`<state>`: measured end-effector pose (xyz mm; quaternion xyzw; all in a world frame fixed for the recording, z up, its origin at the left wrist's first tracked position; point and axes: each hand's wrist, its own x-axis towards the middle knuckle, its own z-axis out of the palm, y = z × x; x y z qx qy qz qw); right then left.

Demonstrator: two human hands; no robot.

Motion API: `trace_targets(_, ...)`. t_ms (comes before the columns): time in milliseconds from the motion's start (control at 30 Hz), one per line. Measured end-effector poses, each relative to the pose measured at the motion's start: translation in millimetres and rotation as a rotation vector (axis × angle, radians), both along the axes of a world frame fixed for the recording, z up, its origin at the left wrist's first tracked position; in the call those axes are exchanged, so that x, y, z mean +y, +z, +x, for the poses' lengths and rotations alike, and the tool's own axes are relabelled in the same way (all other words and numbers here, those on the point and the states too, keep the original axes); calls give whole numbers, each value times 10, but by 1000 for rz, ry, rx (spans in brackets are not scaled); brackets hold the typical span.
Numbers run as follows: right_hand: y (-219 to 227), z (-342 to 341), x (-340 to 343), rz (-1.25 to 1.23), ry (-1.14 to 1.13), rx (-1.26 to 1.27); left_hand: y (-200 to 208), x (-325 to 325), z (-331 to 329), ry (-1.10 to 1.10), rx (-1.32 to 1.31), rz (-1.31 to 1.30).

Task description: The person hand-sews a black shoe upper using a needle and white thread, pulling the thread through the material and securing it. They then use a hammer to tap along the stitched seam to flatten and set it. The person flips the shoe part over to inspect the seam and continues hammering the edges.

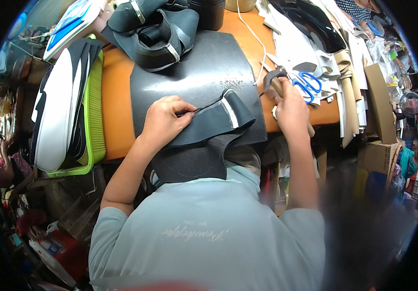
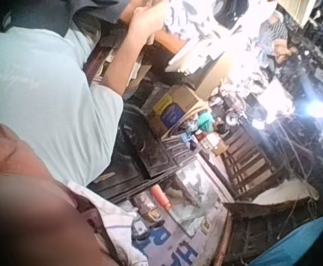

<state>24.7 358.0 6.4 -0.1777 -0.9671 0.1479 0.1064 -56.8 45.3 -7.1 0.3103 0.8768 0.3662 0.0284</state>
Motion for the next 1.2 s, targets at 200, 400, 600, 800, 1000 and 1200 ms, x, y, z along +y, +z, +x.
trace_targets(200, 577, 267, -512, -586, 81, 283, 4, -6, -43, -52, -37, -30)
trace_targets(400, 376, 215, -1126, -558, 445, 248, -19, -40, -30, -138, 127, 77)
trace_targets(600, 377, 242, -1159, -592, 422, 211, -33, -23, 26, -103, 147, 55)
trace_targets(800, 339, 240, -1185, -501, 448, 88, 129, -102, -28, 4, -283, 45)
trace_targets(1000, 346, 241, -1177, -569, 435, 91, 151, -229, -100, -65, -362, 70)
trace_targets(1200, 429, 251, -1201, -635, 483, 179, 44, -236, 5, -185, 146, -11)
